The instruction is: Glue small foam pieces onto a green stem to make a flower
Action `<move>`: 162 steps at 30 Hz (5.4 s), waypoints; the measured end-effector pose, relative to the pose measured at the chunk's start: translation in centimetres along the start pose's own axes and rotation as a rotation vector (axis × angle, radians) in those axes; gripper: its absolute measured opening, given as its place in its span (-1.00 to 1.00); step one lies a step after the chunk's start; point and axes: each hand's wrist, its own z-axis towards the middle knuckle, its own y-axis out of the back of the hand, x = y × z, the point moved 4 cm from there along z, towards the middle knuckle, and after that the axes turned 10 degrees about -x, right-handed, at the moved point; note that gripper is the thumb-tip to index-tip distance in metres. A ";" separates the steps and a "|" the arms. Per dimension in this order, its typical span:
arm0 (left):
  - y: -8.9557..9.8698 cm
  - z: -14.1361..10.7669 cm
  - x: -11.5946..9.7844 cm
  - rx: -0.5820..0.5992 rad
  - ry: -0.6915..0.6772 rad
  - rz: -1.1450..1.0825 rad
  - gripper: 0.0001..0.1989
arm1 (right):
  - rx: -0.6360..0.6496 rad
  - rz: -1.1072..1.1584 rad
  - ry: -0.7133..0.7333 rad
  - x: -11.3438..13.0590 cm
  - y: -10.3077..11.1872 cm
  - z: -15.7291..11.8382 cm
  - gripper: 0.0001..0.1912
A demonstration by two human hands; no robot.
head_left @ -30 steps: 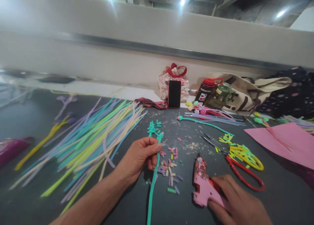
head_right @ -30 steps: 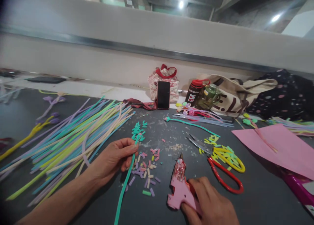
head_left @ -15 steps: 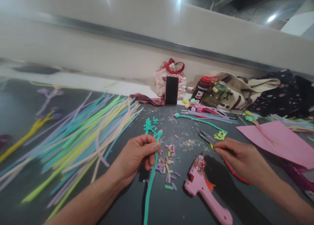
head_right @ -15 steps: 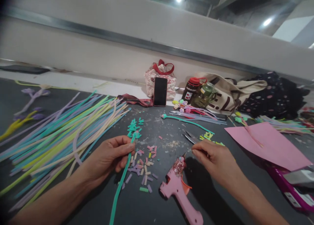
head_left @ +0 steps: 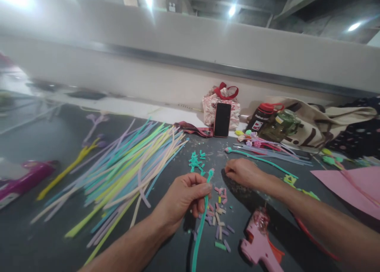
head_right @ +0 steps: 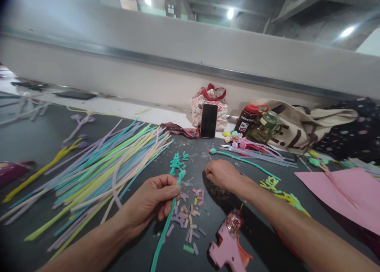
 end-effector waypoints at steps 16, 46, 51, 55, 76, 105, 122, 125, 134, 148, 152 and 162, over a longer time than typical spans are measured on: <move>-1.2 -0.6 -0.3 0.095 0.016 -0.147 -0.79 | -0.253 0.743 -0.052 5.2 5.5 -3.9 -0.92; -1.0 -0.9 -0.6 0.065 -0.095 -0.196 -0.69 | -0.045 1.148 -0.326 6.8 3.0 -2.7 -0.79; -0.9 -0.9 -0.6 0.050 -0.096 -0.188 -0.71 | 0.018 1.153 -0.340 7.2 2.7 -2.7 -0.72; -0.9 -0.7 -0.3 0.061 -0.085 -0.201 -0.73 | 0.010 1.064 -0.284 7.1 3.0 -2.9 -0.73; -0.7 -0.6 0.1 0.047 0.020 0.051 -0.77 | -0.169 0.677 0.097 4.9 6.3 -3.8 -0.83; -1.0 -0.9 0.6 0.121 -0.012 0.188 -0.75 | -0.091 0.617 0.084 4.9 5.1 -4.3 -0.87; -1.2 -1.0 0.3 0.137 -0.093 0.173 -0.88 | -0.123 0.557 0.078 4.8 5.1 -4.1 -0.88; -1.3 -1.0 0.2 0.126 -0.104 0.181 -0.88 | -0.120 0.554 0.071 4.7 5.1 -4.1 -0.88; -1.2 -1.0 0.2 0.117 -0.093 0.185 -0.87 | -0.123 0.541 0.049 5.0 5.1 -3.9 -0.86; -1.2 -1.1 0.1 0.127 -0.071 0.188 -0.89 | -0.130 0.513 0.043 4.8 5.1 -4.0 -0.86; -1.2 -0.9 0.1 0.125 -0.076 0.188 -0.87 | -0.109 0.513 0.069 4.9 5.3 -3.9 -0.86; -1.1 -0.8 0.3 0.138 -0.088 0.138 -0.77 | -0.050 0.527 0.120 5.6 5.5 -3.9 -0.85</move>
